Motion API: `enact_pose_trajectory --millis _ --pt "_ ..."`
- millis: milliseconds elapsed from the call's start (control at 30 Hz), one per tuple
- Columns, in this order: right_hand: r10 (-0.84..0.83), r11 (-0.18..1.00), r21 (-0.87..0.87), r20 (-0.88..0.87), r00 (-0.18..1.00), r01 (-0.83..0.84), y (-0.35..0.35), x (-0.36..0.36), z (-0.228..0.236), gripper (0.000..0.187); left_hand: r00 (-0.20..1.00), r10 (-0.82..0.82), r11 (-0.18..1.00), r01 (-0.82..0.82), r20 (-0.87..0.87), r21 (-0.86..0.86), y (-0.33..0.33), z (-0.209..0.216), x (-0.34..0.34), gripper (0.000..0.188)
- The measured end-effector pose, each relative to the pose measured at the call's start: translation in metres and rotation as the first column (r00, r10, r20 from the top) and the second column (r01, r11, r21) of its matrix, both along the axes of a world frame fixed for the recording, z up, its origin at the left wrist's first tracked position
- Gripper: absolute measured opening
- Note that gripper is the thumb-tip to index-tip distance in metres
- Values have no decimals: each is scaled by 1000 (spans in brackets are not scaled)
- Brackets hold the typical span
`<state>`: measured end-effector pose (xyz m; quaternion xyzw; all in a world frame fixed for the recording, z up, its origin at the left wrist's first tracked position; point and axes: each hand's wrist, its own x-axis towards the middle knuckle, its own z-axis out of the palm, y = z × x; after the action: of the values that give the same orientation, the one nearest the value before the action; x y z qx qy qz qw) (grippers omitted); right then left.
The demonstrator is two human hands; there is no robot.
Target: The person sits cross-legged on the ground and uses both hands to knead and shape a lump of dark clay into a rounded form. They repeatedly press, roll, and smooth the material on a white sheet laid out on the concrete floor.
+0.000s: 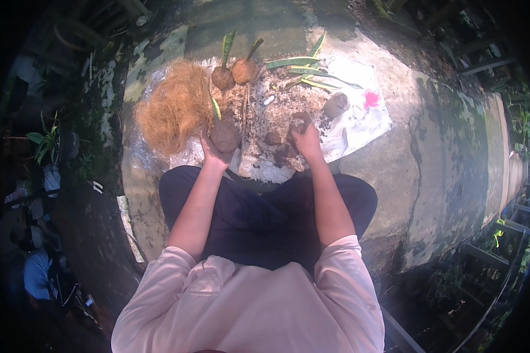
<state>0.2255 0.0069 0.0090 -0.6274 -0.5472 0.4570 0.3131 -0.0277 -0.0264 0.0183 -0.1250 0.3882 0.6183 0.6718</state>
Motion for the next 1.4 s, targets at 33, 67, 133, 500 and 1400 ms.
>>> enact_pose_trajectory --millis 33,67,133,500,1400 --pt "-18 1000 -7 -15 1000 18 -1 -2 1 36 1000 2 1000 -2 6 -2 0 1 1 60" --pt "-9 999 51 -1 1000 9 0 -2 -6 39 1000 5 1000 -5 12 -3 1 2 1 60" --pt "7 986 166 27 1000 -11 1 -6 -21 43 1000 5 999 -6 -12 -35 3 4 4 65" --pt "-190 877 -479 -252 949 48 7 0 -76 27 999 29 998 -30 -23 -56 5 13 4 62" --pt "40 950 303 129 991 -78 -7 -35 -76 28 974 216 975 -219 67 45 11 10 -27 64"
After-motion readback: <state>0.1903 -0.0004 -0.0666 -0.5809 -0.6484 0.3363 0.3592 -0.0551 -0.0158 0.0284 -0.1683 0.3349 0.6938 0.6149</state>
